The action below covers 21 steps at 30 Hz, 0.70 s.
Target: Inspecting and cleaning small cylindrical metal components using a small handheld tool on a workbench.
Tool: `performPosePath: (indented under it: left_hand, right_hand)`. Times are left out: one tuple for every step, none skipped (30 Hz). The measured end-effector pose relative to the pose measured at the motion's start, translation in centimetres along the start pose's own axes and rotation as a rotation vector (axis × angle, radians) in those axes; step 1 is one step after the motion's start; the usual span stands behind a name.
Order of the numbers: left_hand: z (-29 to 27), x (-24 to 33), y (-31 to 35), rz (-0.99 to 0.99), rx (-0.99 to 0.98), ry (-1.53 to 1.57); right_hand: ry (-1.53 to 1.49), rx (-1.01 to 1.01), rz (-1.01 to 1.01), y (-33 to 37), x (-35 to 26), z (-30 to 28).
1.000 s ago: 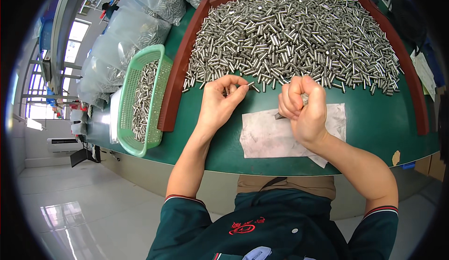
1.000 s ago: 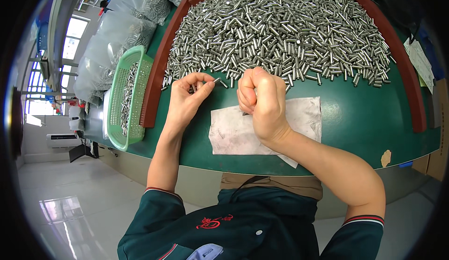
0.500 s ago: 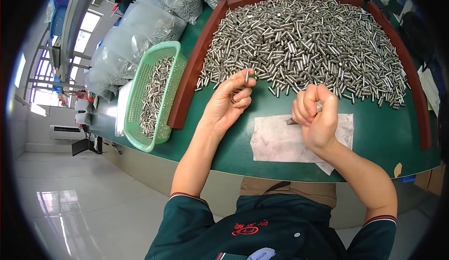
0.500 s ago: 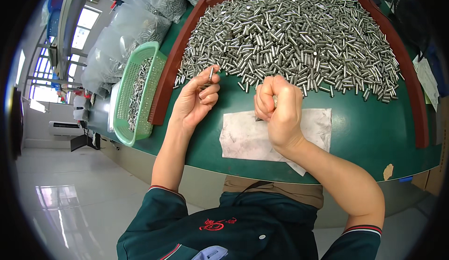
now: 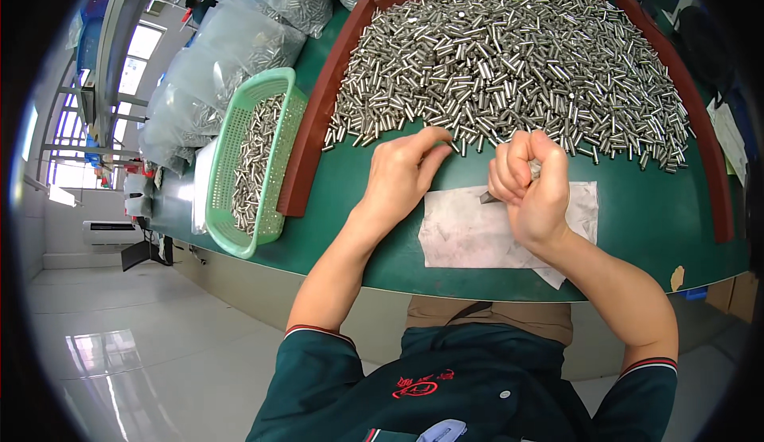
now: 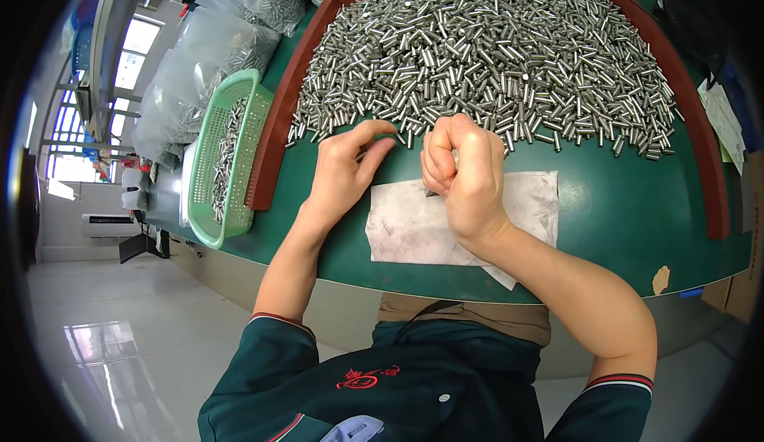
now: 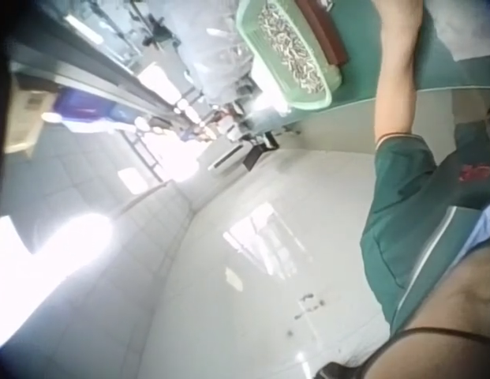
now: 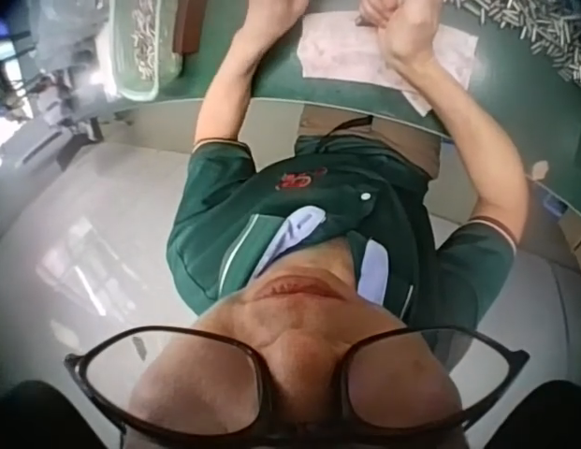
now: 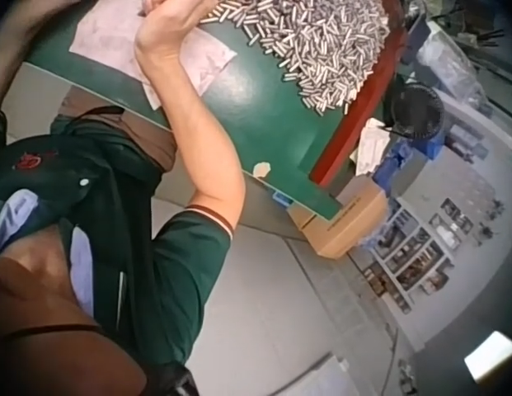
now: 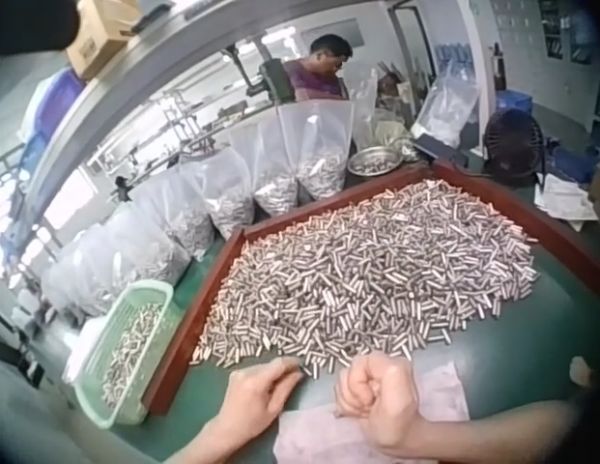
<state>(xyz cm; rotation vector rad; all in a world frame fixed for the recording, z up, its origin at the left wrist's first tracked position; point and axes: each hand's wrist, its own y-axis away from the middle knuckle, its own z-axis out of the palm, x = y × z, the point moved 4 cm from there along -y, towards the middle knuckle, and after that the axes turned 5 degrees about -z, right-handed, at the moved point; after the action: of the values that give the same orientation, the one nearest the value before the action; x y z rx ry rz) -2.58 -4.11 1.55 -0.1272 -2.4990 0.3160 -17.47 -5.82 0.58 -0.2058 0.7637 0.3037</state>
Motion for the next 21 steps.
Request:
performPosePath:
  left_hand:
    - [0.2, 0.2, 0.0, 0.079, 0.006, -0.04]
    - [0.2, 0.4, -0.1, 0.073, -0.025, -0.085]
    - [0.2, 0.2, -0.1, 0.073, -0.026, -0.085]
    - [0.3, 0.1, -0.1, 0.08, -0.036, -0.075]
    - [0.4, 0.0, -0.2, 0.087, -0.046, -0.064]
    - [0.2, 0.0, 0.0, 0.089, -0.047, -0.065]
    - [0.0, 0.0, 0.0, -0.011, -0.088, 0.016]
    - [-0.1, -0.1, 0.1, -0.11, -0.129, 0.096]
    - [0.0, -0.4, 0.2, -0.162, -0.137, 0.297]
    - [0.1, -0.6, 0.0, -0.21, -0.147, 0.501]
    - [0.2, -0.9, 0.3, -0.478, -0.262, 0.798]
    - [0.5, -1.2, 0.3, -0.519, -0.349, 1.106]
    - [0.6, -1.3, 0.4, -0.554, -0.43, 1.411]
    - [0.6, -1.5, 0.5, -0.589, -0.444, 1.52]
    - [0.6, -1.7, 0.6, -0.584, -0.44, 1.517]
    - [0.6, -1.8, 0.7, -0.615, -0.437, 1.562]
    - [0.7, -1.8, 0.7, -0.646, -0.433, 1.607]
    - [0.7, -1.8, 0.7, -0.655, -0.422, 1.584]
    - [0.6, -1.8, 0.6, -0.654, -0.421, 1.585]
    - [0.6, -1.8, 0.6, -0.646, -0.42, 1.576]
    - [0.5, -1.9, 0.6, -0.638, -0.42, 1.566]
  right_hand:
    - [0.005, -0.005, -0.001, 0.0, 0.0, 0.0]
    - [0.005, -0.004, -0.001, 0.0, 0.0, 0.1]
    - [-0.002, 0.003, 0.003, 0.1, -0.1, 0.1]
    - [-0.009, 0.01, 0.006, 0.1, -0.1, 0.1]
    - [-0.009, 0.012, 0.005, 0.1, -0.1, 0.1]
    - [-0.005, 0.012, 0.011, 0.1, 0.0, 0.2]
    - [-0.001, 0.013, 0.015, 0.1, -0.1, 0.2]
    - [-0.001, 0.012, 0.013, 0.1, -0.1, 0.2]
    - [-0.002, 0.012, 0.015, 0.1, -0.2, 0.2]
    - [0.0, 0.015, 0.016, 0.1, -0.1, 0.1]
    - [0.002, 0.016, 0.011, 0.1, -0.1, 0.0]
    - [0.011, 0.019, 0.015, 0.1, -0.1, -0.2]
    - [0.016, 0.015, 0.021, 0.1, -0.1, -0.1]
    - [0.014, 0.009, 0.019, 0.1, -0.1, 0.0]
    - [0.01, 0.009, 0.021, 0.2, -0.1, 0.0]
    - [0.007, 0.013, 0.024, 0.2, 0.0, 0.0]
    - [0.008, 0.012, 0.023, 0.1, 0.0, 0.0]
    - [0.01, 0.015, 0.021, 0.1, 0.0, 0.0]
    - [0.011, 0.016, 0.02, 0.1, 0.0, 0.0]
    - [0.012, 0.015, 0.021, 0.1, 0.0, 0.0]
    - [0.012, 0.013, 0.02, 0.1, 0.0, 0.1]
